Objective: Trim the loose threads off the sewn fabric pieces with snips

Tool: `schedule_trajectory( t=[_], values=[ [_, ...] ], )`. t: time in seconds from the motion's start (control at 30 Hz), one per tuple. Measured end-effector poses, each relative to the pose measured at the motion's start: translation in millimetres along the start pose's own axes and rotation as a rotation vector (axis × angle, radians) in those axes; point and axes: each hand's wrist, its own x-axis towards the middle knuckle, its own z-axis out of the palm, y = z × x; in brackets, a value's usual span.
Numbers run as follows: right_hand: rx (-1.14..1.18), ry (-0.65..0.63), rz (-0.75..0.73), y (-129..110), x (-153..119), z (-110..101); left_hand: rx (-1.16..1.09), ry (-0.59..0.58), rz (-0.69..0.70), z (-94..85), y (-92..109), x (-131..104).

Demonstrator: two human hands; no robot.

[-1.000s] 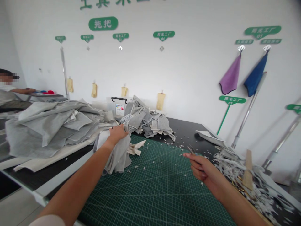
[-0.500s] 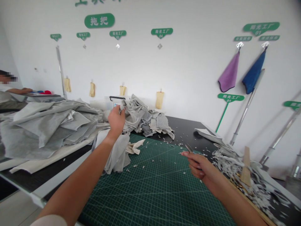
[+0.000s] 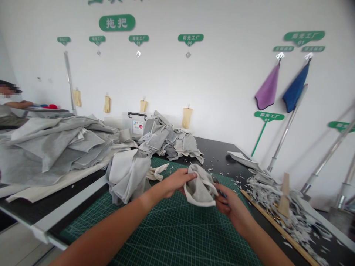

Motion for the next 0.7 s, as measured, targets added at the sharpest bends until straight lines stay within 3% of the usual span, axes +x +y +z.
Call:
schedule_trajectory(
  t=[0.13,0.3,0.5,0.7],
  values=[
    [-0.123,0.019,0.033,21.0,13.9,-3.4,0.042,-0.064,-0.166,3.9,-36.8,-2.6],
    [-0.284,0.067,0.072,40.4,26.8,-6.4,0.124,-0.053,-0.155,-0.2,-48.3,-3.8],
    [-0.269,0.137,-0.055,41.2,23.8,-10.0,0.261,0.171,-0.048,-10.2,-53.9,1.8],
    [-0.189,0.279,-0.211,37.5,22.6,-19.4,0.366,0.341,-0.041,-18.3,-61.7,7.4]
  ],
)
